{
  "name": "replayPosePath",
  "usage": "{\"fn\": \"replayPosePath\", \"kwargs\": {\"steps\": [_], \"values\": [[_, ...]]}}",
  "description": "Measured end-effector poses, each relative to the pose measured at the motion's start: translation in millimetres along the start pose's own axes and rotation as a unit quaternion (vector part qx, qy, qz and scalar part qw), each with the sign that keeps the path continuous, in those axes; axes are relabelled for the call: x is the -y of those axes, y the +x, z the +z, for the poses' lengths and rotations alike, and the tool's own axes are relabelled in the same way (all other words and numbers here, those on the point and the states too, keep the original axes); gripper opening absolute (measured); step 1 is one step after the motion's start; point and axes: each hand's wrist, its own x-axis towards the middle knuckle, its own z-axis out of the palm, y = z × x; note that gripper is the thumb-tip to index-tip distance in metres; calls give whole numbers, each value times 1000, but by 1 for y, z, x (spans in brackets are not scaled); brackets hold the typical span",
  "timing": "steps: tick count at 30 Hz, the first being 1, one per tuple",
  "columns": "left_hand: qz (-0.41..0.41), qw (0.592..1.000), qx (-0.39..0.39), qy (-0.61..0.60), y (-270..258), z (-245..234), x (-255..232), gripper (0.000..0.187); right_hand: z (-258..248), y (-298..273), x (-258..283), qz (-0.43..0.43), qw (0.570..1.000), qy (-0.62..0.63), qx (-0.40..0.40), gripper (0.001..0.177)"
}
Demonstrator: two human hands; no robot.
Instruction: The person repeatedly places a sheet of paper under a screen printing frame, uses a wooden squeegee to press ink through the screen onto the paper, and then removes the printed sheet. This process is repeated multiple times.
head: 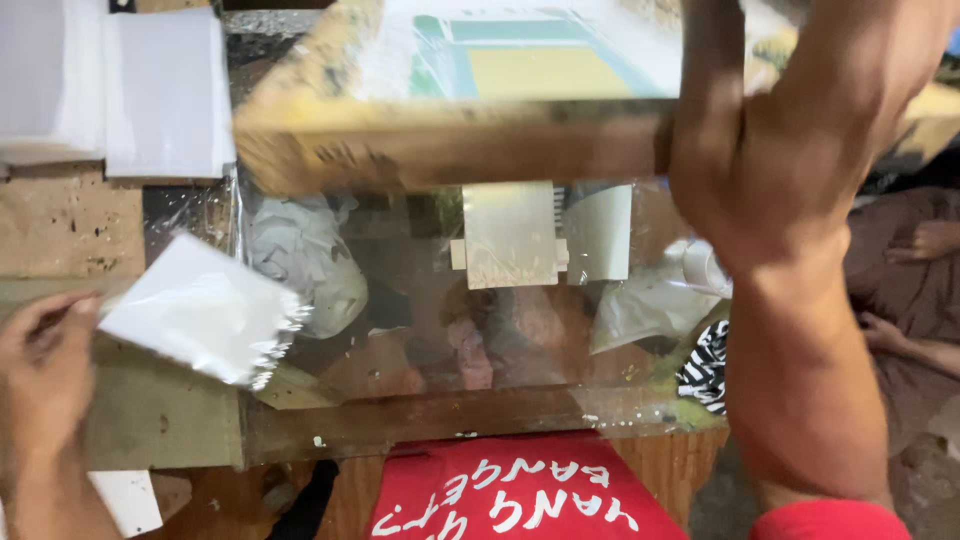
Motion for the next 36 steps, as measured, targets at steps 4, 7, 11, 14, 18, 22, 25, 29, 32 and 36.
{"fn": "replayPosePath", "kwargs": {"steps": [4, 7, 11, 14, 18, 22, 25, 29, 32, 36], "values": [[47, 965, -152, 208, -51, 0, -1, 40, -2, -12, 38, 12, 999, 35, -17, 27], [59, 990, -128, 12, -100, 77, -123, 53, 10, -49, 45, 17, 999, 30, -33, 30], [-148, 834, 175, -502, -189, 171, -233, 63, 24, -99, 55, 60, 997, 56, 8, 35], [-184, 733, 233, -612, -200, 184, -242, 65, 25, -124, 49, 86, 984, 80, 134, 45], [-265, 715, 232, -603, -215, 219, -200, 64, 23, -143, 47, 84, 960, 73, 256, 54], [-225, 729, 210, -612, -215, 226, -198, 48, 29, -154, 50, 70, 947, 71, 307, 66], [-248, 727, 193, -611, -221, 239, -188, 46, 44, -139, 43, 70, 950, 61, 297, 63], [-261, 739, 181, -594, -218, 242, -189, 39, 90, -101, 17, 50, 970, 35, 234, 41], [-279, 730, 167, -602, -224, 255, -177, 48, 144, -72, -15, 40, 974, 38, 217, 41], [-289, 731, 167, -595, -220, 252, -182, 40, 211, -43, -54, 20, 978, 31, 204, 43]]}}
